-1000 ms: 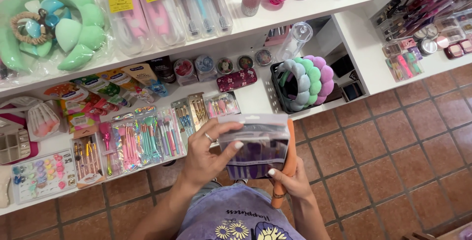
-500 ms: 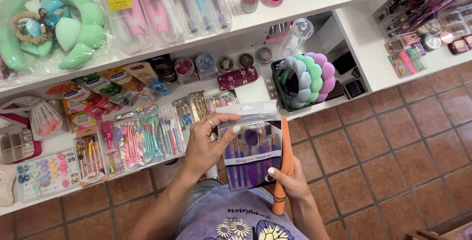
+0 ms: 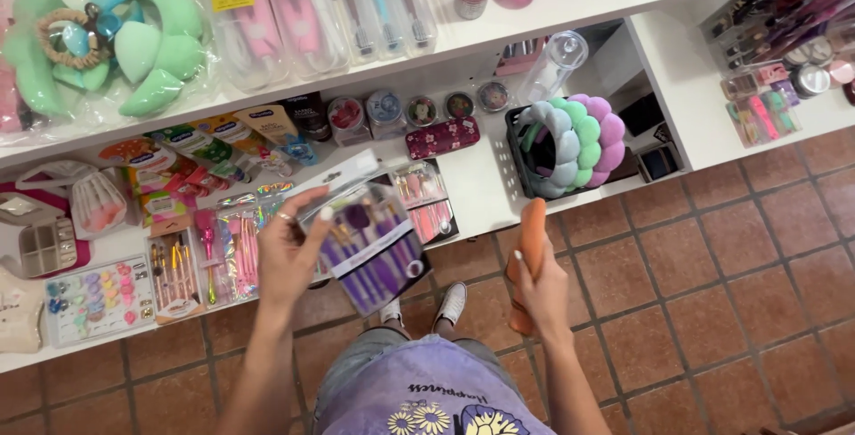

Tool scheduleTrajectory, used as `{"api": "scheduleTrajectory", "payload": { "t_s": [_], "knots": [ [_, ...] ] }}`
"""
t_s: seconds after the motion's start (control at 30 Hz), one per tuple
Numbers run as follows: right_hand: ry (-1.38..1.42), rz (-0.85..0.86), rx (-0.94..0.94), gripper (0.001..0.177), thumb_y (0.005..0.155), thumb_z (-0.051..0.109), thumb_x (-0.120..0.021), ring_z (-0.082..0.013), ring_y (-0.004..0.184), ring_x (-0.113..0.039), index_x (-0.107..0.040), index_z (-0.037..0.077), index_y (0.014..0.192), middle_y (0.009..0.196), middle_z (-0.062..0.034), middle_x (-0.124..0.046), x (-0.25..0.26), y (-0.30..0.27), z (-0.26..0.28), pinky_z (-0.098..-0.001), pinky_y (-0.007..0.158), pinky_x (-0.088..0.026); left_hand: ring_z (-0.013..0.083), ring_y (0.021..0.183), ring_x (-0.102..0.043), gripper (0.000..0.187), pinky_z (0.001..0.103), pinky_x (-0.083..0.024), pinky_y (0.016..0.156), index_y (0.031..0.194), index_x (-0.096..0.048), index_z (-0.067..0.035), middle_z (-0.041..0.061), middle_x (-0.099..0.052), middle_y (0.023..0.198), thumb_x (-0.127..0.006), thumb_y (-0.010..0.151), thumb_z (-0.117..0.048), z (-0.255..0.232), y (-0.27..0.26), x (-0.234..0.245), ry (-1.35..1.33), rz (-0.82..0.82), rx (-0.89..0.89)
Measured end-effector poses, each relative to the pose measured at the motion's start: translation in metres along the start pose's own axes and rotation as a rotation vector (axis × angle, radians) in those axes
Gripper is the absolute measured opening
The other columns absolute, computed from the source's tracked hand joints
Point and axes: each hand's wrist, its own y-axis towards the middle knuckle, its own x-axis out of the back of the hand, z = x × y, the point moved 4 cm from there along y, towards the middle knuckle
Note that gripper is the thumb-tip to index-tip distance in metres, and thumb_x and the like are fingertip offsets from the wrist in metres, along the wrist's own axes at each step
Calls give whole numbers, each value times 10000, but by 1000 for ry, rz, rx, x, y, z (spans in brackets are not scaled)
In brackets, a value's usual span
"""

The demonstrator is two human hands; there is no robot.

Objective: Organizing and inspecting beauty products on a retail shelf

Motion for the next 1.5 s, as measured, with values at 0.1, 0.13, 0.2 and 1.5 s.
{"api": "scheduleTrajectory", "payload": {
  "t_s": [0.1,0.13,0.2,1.5],
  "knots": [
    [192,-89,471,570,961,-20,-535,-398,1424,-443,-479,2,1528,1519,-299,-495,-17,11,74,-447,1165,-381,390,953,-722,384,514,-567,901,1317,-654,3,299,-699,1194,-648,978,-177,21,-11,14,102,-12,86],
    [192,-88,473,570,961,-20,-535,-398,1424,-443,-479,2,1528,1519,-299,-495,-35,24,61,-447,1165,-381,390,953,-722,384,514,-567,901,1317,-654,3,299,-699,1194,-648,978,-177,22,-17,14,101,-15,85],
    [-48,135,530,723,916,-65,-426,-421,1487,-336,-380,151,1604,1625,-228,-329,-83,53,38,-471,1246,-311,373,911,-724,389,485,-593,877,1330,-657,-33,289,-707,1187,-644,968,-175,25,-27,15,168,5,134],
    [-412,-221,667,511,1063,246,-478,-409,1342,-517,-474,24,1524,1521,-246,-473,-134,112,12,-484,1138,-424,454,1313,-489,606,569,-306,1148,1323,-604,-56,258,-524,1310,-803,751,-73,151,38,-66,765,-159,-103]
  ]
}}
